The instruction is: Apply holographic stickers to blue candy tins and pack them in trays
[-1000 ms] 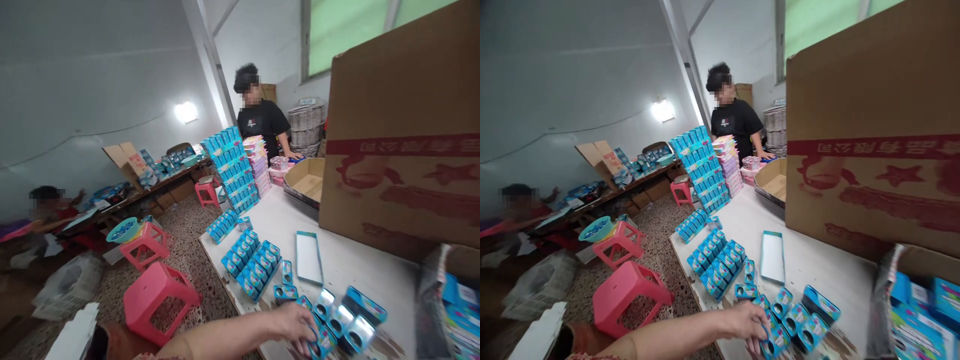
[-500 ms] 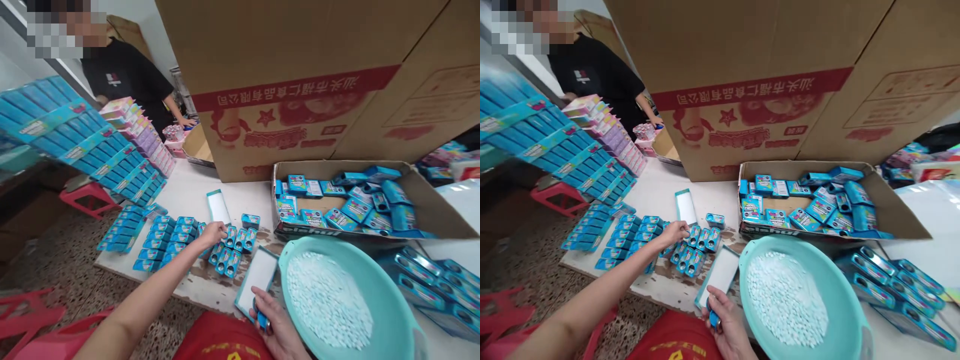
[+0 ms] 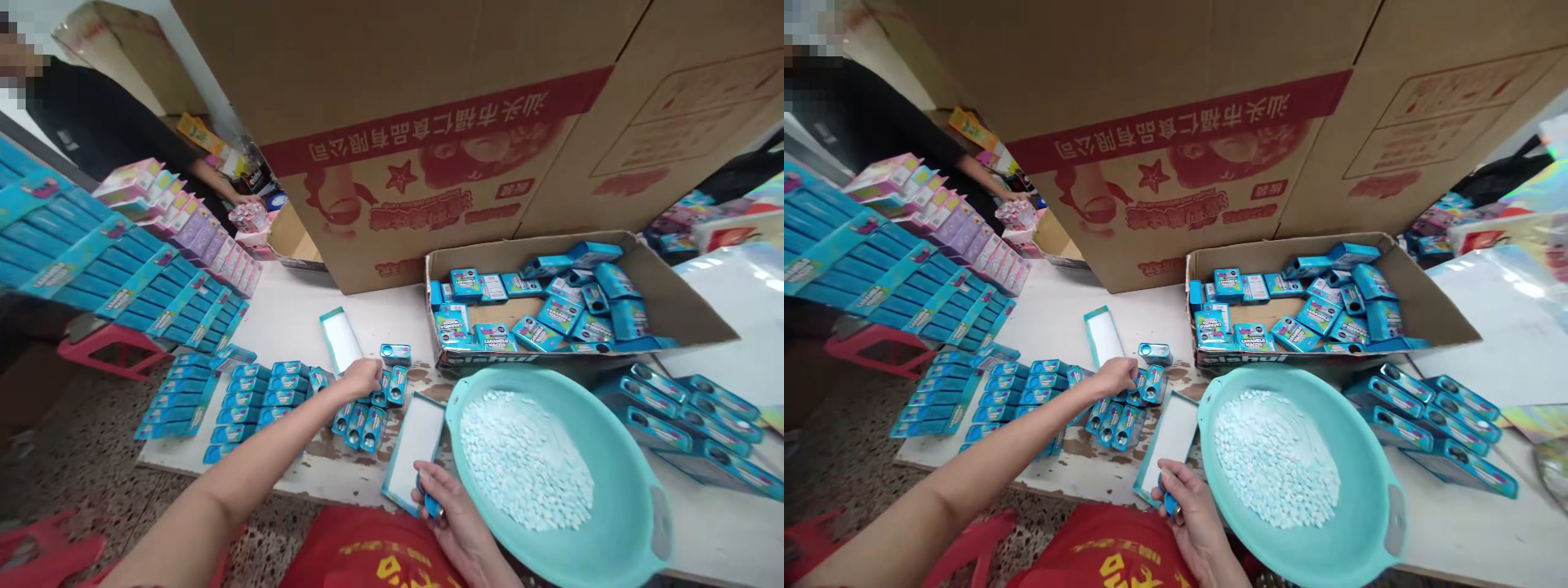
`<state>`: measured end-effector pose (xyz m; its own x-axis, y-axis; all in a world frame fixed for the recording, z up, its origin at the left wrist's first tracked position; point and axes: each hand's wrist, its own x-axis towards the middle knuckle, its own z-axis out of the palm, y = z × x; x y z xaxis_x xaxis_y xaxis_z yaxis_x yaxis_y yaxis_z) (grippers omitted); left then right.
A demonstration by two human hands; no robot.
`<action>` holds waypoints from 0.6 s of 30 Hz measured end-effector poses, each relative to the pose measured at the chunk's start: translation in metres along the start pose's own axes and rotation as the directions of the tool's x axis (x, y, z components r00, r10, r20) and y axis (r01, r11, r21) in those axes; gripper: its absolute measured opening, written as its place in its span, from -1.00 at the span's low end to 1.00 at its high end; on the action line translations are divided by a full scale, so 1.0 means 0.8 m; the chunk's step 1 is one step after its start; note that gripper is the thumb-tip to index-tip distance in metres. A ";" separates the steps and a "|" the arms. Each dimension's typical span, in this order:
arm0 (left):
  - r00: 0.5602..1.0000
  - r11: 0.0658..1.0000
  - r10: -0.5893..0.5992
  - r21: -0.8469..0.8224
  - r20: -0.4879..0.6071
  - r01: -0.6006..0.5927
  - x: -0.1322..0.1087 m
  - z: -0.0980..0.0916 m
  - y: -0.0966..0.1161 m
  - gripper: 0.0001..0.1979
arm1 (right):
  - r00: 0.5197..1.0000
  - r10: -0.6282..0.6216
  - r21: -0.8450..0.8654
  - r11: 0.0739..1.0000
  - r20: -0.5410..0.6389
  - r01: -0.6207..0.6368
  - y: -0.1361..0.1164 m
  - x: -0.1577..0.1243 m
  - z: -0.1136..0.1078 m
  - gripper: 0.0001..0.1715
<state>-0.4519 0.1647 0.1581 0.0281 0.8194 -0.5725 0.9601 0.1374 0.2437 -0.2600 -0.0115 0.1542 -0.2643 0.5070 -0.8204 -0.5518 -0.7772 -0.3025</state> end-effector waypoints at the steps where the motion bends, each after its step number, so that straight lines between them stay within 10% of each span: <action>1: 1.000 0.999 -0.002 0.038 0.009 0.002 -0.005 0.006 0.001 -0.75 | 1.000 -0.001 -0.001 1.000 0.004 0.001 0.000 0.002 0.000 -0.52; 12: 0.999 0.976 -0.004 0.220 0.043 -0.006 -0.008 0.022 0.017 -0.71 | 0.996 -0.090 0.107 0.990 0.022 0.087 -0.010 0.022 0.015 -0.48; 18: 0.966 0.962 0.257 0.088 0.010 -0.257 -0.056 0.007 0.006 -0.73 | 0.999 -0.050 0.293 0.955 -0.005 0.049 -0.018 0.042 0.024 -0.53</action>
<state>-0.4467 0.1256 0.1801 0.2765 0.8218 -0.4982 0.9414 -0.1274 0.3122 -0.2759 0.0234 0.1402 -0.2325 0.5430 -0.8069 -0.7715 -0.6082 -0.1869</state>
